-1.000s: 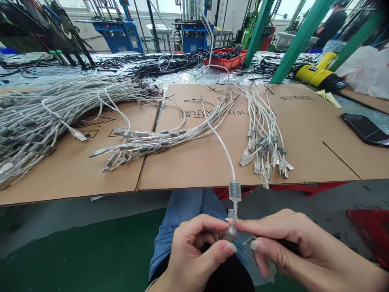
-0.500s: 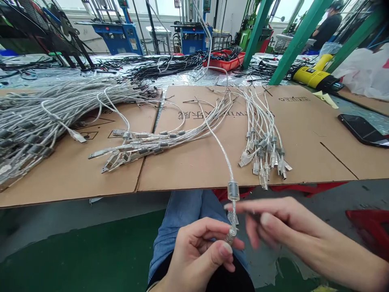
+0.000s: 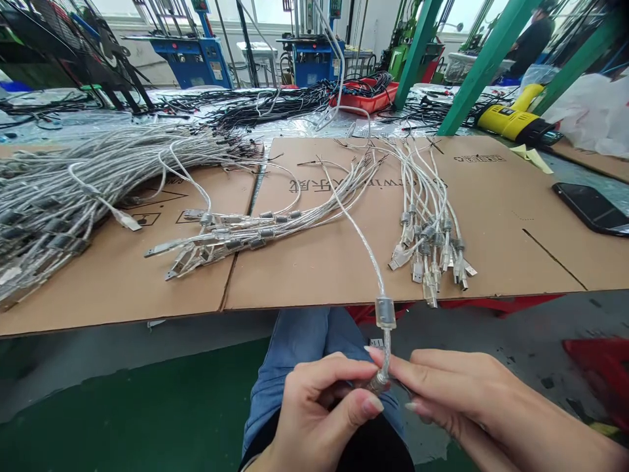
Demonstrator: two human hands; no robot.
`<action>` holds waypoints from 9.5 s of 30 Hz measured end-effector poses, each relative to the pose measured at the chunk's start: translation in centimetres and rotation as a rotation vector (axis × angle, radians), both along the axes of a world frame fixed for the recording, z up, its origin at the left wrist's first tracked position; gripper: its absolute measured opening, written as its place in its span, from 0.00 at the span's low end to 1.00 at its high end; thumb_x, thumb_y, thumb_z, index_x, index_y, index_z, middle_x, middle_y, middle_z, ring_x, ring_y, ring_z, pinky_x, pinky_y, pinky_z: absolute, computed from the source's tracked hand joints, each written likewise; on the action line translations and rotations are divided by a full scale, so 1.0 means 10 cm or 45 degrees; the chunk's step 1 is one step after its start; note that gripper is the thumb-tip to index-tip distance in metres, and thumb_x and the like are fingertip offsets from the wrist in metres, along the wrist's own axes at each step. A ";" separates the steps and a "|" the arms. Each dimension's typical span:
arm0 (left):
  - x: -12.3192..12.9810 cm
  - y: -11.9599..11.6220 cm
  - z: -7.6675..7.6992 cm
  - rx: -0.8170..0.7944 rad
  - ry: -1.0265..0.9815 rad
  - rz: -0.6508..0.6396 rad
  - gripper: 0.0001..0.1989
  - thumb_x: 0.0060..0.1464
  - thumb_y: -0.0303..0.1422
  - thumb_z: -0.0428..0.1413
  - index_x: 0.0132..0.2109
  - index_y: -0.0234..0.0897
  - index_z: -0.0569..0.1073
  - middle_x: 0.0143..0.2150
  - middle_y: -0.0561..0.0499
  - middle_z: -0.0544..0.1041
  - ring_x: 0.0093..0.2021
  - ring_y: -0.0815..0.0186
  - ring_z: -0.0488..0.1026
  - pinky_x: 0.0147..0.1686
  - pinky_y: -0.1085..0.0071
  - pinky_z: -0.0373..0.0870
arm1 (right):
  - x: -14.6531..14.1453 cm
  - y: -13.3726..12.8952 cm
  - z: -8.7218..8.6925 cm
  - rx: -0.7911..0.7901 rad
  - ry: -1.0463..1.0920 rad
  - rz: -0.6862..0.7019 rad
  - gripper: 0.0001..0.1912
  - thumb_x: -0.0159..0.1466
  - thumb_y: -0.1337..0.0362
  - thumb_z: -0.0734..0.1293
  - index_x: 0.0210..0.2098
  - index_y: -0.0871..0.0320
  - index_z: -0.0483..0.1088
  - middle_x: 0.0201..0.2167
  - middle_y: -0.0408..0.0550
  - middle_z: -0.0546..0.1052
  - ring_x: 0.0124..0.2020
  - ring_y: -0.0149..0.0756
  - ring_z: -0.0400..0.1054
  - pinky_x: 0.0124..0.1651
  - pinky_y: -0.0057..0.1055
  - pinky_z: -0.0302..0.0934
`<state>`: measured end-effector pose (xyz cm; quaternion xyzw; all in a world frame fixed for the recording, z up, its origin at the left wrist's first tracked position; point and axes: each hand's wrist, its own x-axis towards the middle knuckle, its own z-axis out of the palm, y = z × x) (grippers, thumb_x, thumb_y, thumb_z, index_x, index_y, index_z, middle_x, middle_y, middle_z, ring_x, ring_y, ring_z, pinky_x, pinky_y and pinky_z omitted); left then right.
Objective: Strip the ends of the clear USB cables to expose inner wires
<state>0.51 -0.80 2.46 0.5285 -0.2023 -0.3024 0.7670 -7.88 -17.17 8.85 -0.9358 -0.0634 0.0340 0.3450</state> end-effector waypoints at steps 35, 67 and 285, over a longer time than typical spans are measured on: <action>0.04 -0.01 -0.03 0.025 -0.299 0.061 0.12 0.44 0.27 0.62 0.38 0.45 0.80 0.22 0.54 0.75 0.22 0.73 0.70 0.23 0.80 0.68 | -0.02 0.05 -0.05 -0.012 -0.165 -0.093 0.17 0.62 0.74 0.57 0.43 0.54 0.72 0.22 0.43 0.71 0.20 0.32 0.66 0.24 0.23 0.63; -0.06 -0.08 -0.05 -0.572 1.002 -0.803 0.16 0.62 0.32 0.39 0.40 0.35 0.70 0.13 0.61 0.54 0.12 0.79 0.46 0.14 0.86 0.48 | 0.46 -0.01 -0.16 1.194 0.365 -0.503 0.15 0.51 0.58 0.72 0.35 0.60 0.71 0.19 0.37 0.63 0.19 0.25 0.53 0.22 0.23 0.48; 0.07 0.02 -0.04 -0.210 0.579 -0.250 0.13 0.50 0.40 0.58 0.35 0.38 0.64 0.24 0.54 0.76 0.13 0.83 0.58 0.12 0.89 0.54 | 0.24 0.12 0.02 0.460 -0.044 -0.081 0.15 0.69 0.65 0.55 0.45 0.50 0.73 0.26 0.41 0.78 0.27 0.30 0.72 0.36 0.21 0.66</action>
